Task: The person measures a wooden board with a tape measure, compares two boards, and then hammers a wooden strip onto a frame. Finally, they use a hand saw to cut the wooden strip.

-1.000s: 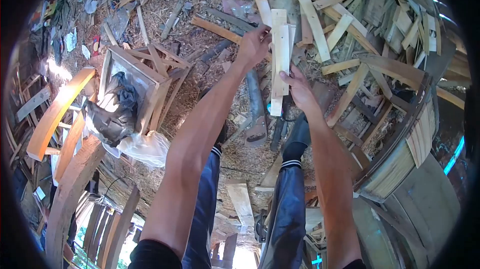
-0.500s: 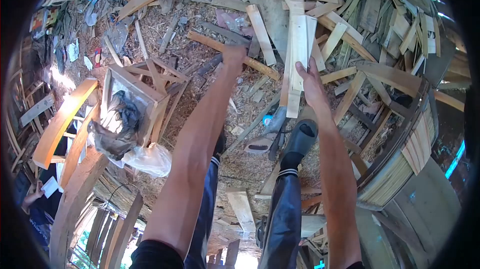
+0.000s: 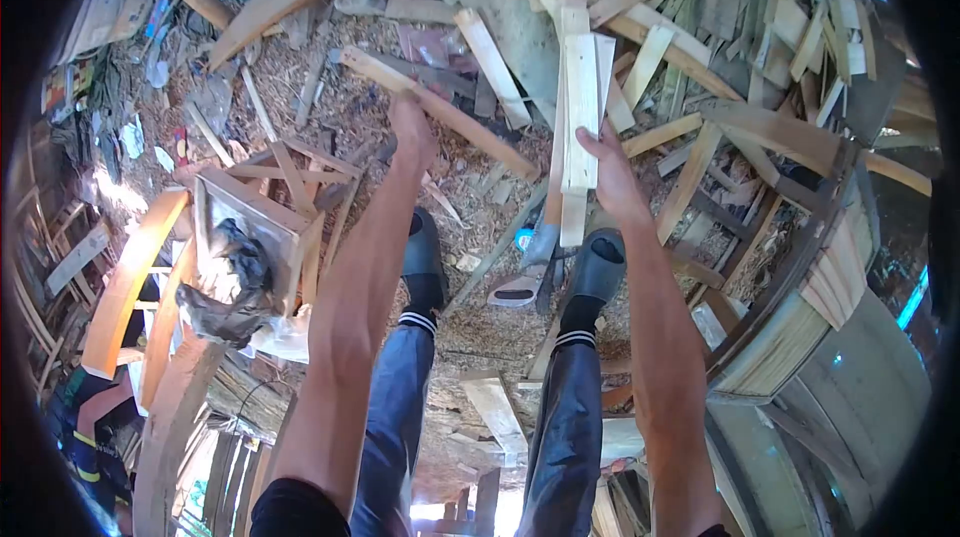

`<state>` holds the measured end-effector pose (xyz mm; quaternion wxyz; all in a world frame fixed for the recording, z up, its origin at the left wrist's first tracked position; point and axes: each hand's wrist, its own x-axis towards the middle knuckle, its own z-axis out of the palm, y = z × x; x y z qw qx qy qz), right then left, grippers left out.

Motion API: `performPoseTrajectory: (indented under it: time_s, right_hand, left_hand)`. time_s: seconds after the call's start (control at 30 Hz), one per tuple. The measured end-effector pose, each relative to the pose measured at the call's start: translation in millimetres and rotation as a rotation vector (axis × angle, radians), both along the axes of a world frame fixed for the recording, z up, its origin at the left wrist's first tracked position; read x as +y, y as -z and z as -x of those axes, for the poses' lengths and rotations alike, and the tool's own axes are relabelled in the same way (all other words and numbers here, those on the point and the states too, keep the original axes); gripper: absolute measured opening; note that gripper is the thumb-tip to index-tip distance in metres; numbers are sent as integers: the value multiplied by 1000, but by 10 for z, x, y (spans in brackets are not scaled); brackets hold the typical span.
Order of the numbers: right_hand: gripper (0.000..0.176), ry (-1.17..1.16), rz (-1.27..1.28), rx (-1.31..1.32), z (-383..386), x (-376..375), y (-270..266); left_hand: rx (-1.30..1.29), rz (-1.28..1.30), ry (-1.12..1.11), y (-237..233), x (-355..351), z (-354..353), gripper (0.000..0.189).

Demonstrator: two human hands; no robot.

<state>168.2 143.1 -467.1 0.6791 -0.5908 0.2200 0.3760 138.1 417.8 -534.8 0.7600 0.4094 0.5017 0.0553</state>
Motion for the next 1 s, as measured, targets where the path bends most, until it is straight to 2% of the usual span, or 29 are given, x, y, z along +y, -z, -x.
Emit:
performPoseTrajectory:
  time_s: [0.03, 0.2, 0.23, 0.27, 0.33, 0.4, 0.5, 0.6, 0.73, 0.8, 0.83, 0.87, 0.9, 0.93, 0.97, 1.0]
  right_hand:
    - [68, 13, -25, 34, -17, 11, -111]
    - [79, 94, -106, 200, 13, 75, -573]
    - [76, 139, -88, 181, 73, 98, -568]
    - [73, 186, -72, 162, 143, 131, -558]
    - [57, 222, -79, 95, 156, 249, -750]
    - [55, 348, -190, 89, 176, 251, -873]
    - [50, 378, -224, 80, 116, 114, -1001]
    - [48, 359, -208, -36, 58, -65, -1027]
    - [46, 409, -155, -12, -94, -397, -1081]
    - [44, 453, -155, 65, -270, -563, -1130]
    - [43, 459, -110, 30, -391, -647, -1174]
    - [42, 463, -66, -8, -548, -725, -1216]
    - [34, 482, 46, -131, -690, -788, -1154]
    - [34, 487, 43, -136, -886, -880, -1253]
    - [37, 427, 190, -229, -1088, -989, -1358]
    - [40, 366, 336, -322, -1304, -1091, -1437]
  left_hand:
    - [-15, -3, 0, -165, -38, -65, 27]
    - [-124, 128, 164, -901, -270, -395, 25]
    - [-139, 163, 284, -971, -290, -421, 21]
    - [-155, 167, 290, -1097, -380, -445, 21]
    - [-67, 157, 428, -1341, -583, -476, 21]
    - [-95, 103, 504, -1470, -787, -482, 24]
    - [-105, 52, 616, -1548, -1087, -497, 29]
    - [-115, 54, 672, -1641, -1373, -552, 29]
    - [-115, 51, 676, -1786, -1787, -752, 34]
    - [47, 33, 813, -1874, -1948, -961, 39]
    - [-66, 28, 812, -1876, -2076, -1098, 42]
    - [-74, 24, 819, -1887, -2182, -1254, 42]
    - [-90, 29, 884, -2025, -2299, -1446, 42]
    - [-103, 34, 945, -2079, -2390, -1626, 42]
    - [-144, -62, 997, -1866, -2475, -1801, 43]
    - [-149, -71, 1002, -1863, -2552, -2034, 43]
